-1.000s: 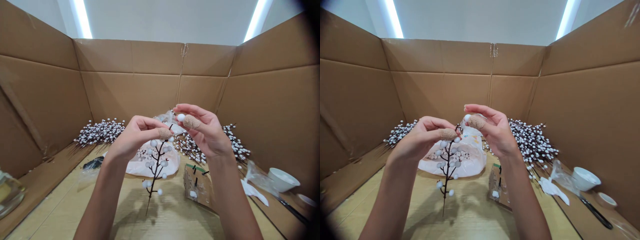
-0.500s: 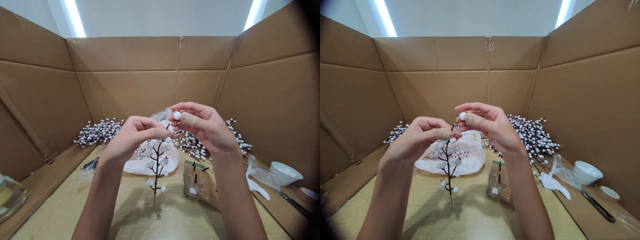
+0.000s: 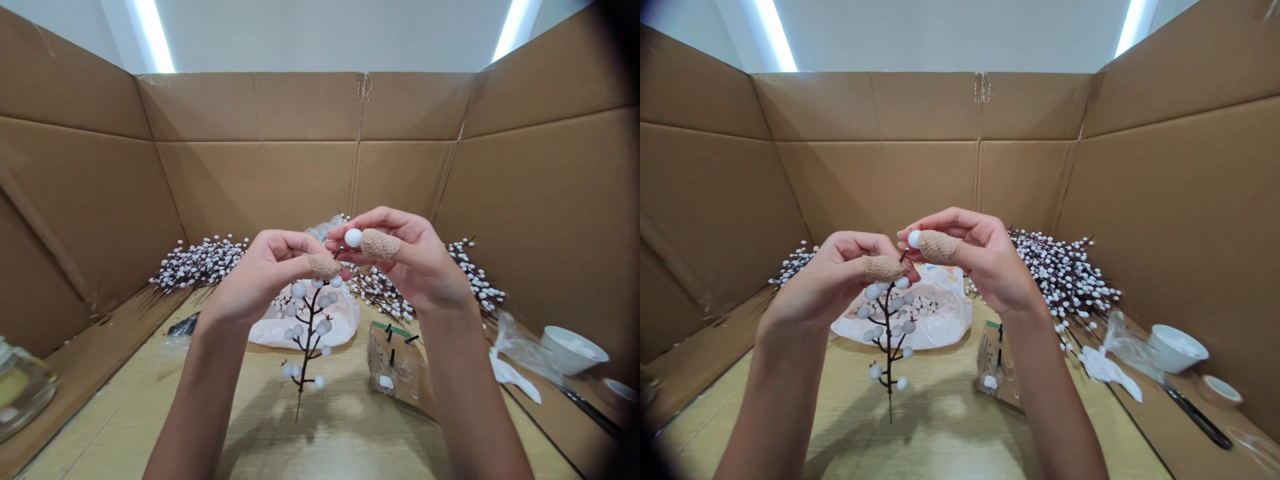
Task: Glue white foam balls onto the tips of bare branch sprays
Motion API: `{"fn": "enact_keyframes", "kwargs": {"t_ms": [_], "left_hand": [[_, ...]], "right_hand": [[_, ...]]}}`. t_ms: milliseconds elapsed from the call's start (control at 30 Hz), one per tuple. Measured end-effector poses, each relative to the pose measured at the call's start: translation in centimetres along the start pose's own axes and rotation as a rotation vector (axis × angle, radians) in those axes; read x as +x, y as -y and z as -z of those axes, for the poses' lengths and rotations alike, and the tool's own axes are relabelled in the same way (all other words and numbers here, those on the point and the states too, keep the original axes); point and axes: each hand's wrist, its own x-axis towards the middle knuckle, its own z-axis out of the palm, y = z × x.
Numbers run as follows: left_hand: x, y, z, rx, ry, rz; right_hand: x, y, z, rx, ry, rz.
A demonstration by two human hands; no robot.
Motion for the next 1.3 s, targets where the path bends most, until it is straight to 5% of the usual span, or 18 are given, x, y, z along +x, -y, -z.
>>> {"fn": "enact_keyframes", "kwargs": {"t_ms": [567, 1300], "left_hand": [[-0.4, -0.4, 0.0, 0.040, 0.002, -0.009], [-1.0, -0.8, -0.5, 0.161, -0.167, -0.086]], "right_hand": [[0.0, -0.8, 0.0, -0.031, -0.022, 0.034], [0.5, -1.9, -1.0, 0.097, -0.035, 0.023]]}}
